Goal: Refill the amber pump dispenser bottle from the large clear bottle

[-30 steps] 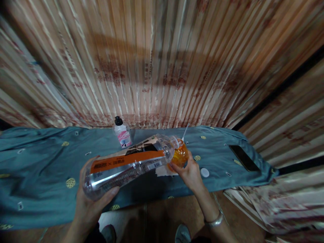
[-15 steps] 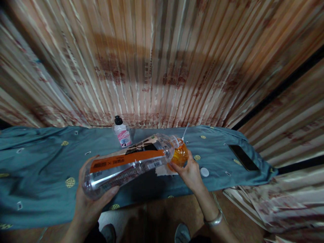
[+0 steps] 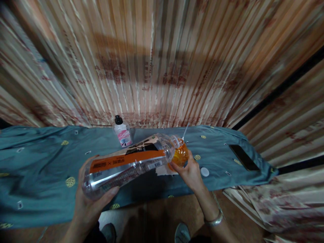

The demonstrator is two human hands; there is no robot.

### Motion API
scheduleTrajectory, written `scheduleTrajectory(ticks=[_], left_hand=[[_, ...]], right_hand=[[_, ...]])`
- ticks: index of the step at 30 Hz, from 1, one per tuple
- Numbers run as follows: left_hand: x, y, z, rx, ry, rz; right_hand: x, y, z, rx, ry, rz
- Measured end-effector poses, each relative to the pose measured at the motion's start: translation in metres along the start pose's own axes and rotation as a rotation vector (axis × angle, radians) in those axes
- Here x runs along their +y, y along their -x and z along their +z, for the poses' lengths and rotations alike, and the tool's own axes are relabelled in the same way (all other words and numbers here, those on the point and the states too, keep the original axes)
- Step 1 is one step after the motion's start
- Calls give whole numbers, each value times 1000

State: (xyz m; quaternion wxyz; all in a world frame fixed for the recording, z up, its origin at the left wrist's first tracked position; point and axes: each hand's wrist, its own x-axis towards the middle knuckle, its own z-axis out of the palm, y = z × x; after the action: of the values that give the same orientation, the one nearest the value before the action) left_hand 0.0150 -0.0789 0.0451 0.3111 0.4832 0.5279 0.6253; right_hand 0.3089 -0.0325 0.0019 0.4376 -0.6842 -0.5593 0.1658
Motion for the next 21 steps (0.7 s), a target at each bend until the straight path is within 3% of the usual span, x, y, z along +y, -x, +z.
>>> scheduleTrajectory(ticks=[21], left_hand=[[1,1,-2,17,0,11]], right_hand=[[3,-2,-1,-28,-62,-51]])
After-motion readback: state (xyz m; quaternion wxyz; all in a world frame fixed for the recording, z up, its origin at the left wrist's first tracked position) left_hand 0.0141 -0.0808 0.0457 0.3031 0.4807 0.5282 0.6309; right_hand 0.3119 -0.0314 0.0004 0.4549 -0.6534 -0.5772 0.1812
